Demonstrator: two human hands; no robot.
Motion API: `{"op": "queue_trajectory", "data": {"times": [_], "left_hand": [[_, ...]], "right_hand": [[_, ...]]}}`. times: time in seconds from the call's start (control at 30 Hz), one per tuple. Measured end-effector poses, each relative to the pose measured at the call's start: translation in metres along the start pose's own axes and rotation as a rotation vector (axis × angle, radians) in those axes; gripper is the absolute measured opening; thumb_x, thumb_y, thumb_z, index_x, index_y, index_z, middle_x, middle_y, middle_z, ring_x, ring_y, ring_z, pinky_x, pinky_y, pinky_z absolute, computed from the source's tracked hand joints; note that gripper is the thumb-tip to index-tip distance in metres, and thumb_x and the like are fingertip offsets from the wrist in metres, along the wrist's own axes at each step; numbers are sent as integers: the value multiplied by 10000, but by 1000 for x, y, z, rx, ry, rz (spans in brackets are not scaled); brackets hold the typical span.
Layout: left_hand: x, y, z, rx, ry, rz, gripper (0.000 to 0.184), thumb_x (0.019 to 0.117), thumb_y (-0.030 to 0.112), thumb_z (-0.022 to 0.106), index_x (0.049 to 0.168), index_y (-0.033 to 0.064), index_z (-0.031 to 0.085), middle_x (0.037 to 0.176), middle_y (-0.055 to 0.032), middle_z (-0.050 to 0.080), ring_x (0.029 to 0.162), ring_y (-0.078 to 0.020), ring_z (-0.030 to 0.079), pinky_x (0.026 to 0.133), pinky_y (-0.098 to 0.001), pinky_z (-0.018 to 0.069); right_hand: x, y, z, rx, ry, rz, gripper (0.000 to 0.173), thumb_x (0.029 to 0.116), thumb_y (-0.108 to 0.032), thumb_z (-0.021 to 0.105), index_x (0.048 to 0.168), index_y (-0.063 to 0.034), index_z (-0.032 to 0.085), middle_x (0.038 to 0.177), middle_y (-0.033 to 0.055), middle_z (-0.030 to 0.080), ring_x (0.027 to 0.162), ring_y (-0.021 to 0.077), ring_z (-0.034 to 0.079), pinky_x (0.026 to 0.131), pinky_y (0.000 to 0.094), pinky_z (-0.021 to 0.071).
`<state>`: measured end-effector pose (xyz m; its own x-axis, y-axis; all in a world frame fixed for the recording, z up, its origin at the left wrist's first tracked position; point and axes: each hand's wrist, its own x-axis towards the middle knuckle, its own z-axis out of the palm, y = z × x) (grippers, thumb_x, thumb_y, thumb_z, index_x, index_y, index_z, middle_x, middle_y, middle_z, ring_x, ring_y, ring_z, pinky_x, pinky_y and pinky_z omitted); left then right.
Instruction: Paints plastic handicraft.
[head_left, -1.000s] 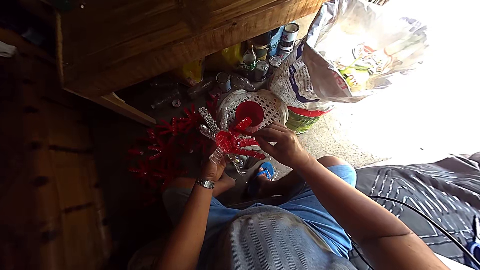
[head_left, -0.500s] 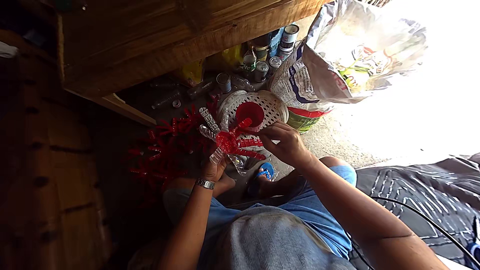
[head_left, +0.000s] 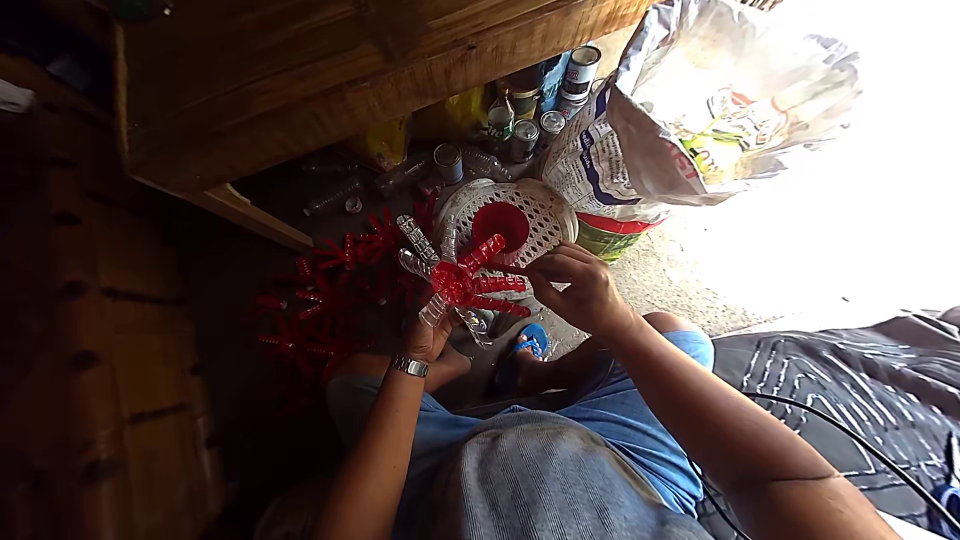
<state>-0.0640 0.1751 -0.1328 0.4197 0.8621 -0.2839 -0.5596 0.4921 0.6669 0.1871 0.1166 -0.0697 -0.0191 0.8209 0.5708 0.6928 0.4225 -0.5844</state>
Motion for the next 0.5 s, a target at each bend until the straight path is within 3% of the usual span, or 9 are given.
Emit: {"op": "queue_trajectory", "data": {"times": [0.23, 0.5], "left_hand": [[0, 2, 3, 29, -35, 13, 540, 712, 398, 902, 1105, 121, 656, 987, -80, 734, 867, -196, 730, 775, -375, 622], [0, 0, 1, 35, -12, 2, 519, 718, 382, 897, 1090, 110, 657, 981, -79, 737, 867, -194, 731, 775, -367, 620]], "right_hand": [[11, 6, 2, -29, -8, 37, 163, 953, -148, 670, 1021, -47, 779, 918, 54, 728, 848, 113, 676, 774, 250, 580], [5, 2, -7, -40, 20, 19, 145, 918, -134, 661, 923, -34, 766, 859, 57, 704, 819, 109, 670, 747, 246, 576]]}}
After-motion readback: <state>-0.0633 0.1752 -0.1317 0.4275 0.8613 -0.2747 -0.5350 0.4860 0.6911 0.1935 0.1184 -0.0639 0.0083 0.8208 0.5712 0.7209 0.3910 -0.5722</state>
